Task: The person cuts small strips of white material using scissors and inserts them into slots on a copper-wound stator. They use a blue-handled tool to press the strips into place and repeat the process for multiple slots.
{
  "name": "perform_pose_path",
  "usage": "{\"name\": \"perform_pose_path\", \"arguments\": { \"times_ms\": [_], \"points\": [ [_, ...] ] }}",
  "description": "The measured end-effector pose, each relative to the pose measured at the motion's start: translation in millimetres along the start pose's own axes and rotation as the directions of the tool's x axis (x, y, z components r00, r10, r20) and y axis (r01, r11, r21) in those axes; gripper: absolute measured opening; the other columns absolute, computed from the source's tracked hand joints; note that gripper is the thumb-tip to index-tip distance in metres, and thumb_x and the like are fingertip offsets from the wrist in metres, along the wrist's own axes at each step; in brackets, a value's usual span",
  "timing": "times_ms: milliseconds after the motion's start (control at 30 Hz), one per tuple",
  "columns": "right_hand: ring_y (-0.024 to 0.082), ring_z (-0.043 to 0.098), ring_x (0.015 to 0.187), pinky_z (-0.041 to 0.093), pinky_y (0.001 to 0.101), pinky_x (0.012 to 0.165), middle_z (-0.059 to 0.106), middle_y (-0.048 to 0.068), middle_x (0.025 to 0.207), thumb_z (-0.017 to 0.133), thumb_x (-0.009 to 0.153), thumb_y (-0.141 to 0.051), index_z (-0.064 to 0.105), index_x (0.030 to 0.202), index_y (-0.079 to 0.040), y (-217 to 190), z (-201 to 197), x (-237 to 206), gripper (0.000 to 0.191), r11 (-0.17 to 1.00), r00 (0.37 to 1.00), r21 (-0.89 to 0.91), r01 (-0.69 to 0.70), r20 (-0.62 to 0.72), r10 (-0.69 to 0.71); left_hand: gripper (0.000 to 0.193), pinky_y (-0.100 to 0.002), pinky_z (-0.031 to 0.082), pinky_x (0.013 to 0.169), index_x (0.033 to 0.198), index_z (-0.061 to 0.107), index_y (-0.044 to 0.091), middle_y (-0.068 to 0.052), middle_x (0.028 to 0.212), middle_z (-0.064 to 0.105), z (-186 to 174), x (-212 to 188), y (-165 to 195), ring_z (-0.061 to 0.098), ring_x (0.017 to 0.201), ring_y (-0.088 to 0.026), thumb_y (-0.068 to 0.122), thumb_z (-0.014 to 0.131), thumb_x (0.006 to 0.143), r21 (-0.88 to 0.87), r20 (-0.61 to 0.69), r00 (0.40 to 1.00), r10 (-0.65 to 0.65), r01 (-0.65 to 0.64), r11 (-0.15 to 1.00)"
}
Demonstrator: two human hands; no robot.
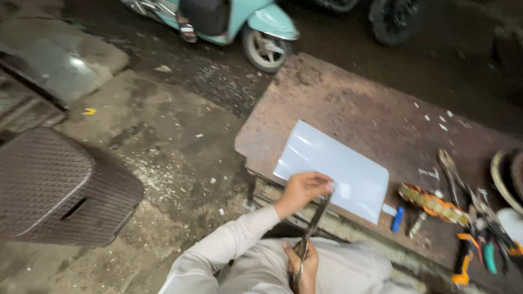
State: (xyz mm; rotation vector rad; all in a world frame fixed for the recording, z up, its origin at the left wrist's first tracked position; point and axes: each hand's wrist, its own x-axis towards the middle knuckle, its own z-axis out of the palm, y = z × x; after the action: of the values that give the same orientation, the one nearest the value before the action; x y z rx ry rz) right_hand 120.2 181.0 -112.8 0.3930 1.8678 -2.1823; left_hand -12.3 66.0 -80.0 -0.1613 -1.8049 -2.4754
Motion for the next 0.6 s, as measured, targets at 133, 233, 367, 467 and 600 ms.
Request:
{"name": "perform_pose_path", "arguments": {
  "times_ms": [133,233,367,467,600],
  "points": [
    [0.01,0.039,0.04,0.029,0.0289,0.037,0.047,-0.001,0.055,0.081,0.083,-0.014,0.054,0.077,-0.009,-9.3,-34.7,10.7,0.028,0.98,0.994,-0.19,-0.063,-0.099,0.044,0.027,-0.025,0.058,0.076,0.116,0.072,-0.001,-0.006,0.1,0.077,-4.8,-5.5,-9.5,0.071,0.087,-0.01,0.013,0.075,0.094,-0.111,-0.077,0.996,-0.033,0.025,0.994],
    [0.01,0.04,0.053,0.032,0.0286,0.046,0.05,-0.002,0.064,0.075,0.086,-0.015,0.057,0.084,-0.006,-41.9,-71.6,42.2,0.021,0.886,0.968,-0.409,0.217,-0.027,-0.25,0.027,-0.024,0.056,0.074,0.118,0.072,-0.002,-0.006,0.097,0.074,-8.6,-7.0,-12.6,0.067,0.083,-0.009,0.012,0.076,0.095,-0.122,-0.1,0.995,-0.01,-0.002,0.993],
    [0.021,0.062,0.069,0.049,0.0367,0.063,0.07,0.013,0.079,0.075,0.085,-0.021,0.069,0.108,0.002,-95.1,-94.1,102.7,0.033,0.625,0.925,-0.721,0.301,0.062,-0.374,0.024,-0.024,0.056,0.075,0.113,0.074,-0.001,-0.005,0.099,0.076,-9.6,-3.9,-16.0,0.068,0.083,-0.008,0.014,0.076,0.095,-0.079,-0.088,0.996,-0.002,-0.005,0.997],
    [0.031,0.071,0.08,0.054,0.0419,0.075,0.074,0.022,0.091,0.077,0.084,-0.029,0.069,0.114,0.005,-121.7,-87.2,139.1,0.045,0.389,0.892,-0.871,0.299,0.111,-0.438,0.025,-0.024,0.056,0.079,0.114,0.073,-0.001,-0.005,0.102,0.075,-10.6,-3.7,-17.2,0.069,0.088,-0.007,0.016,0.076,0.096,-0.071,-0.029,0.999,0.019,-0.021,0.997],
    [0.038,0.07,0.091,0.054,0.0451,0.084,0.073,0.025,0.099,0.08,0.081,-0.034,0.071,0.109,0.004,-130.6,-67.9,155.1,0.049,0.187,0.864,-0.94,0.285,0.168,-0.474,0.026,-0.025,0.056,0.077,0.115,0.072,-0.002,-0.006,0.101,0.073,-8.4,-4.0,-20.8,0.068,0.086,-0.008,0.016,0.077,0.096,-0.144,0.028,1.0,-0.001,0.005,0.99]
  ]
}}
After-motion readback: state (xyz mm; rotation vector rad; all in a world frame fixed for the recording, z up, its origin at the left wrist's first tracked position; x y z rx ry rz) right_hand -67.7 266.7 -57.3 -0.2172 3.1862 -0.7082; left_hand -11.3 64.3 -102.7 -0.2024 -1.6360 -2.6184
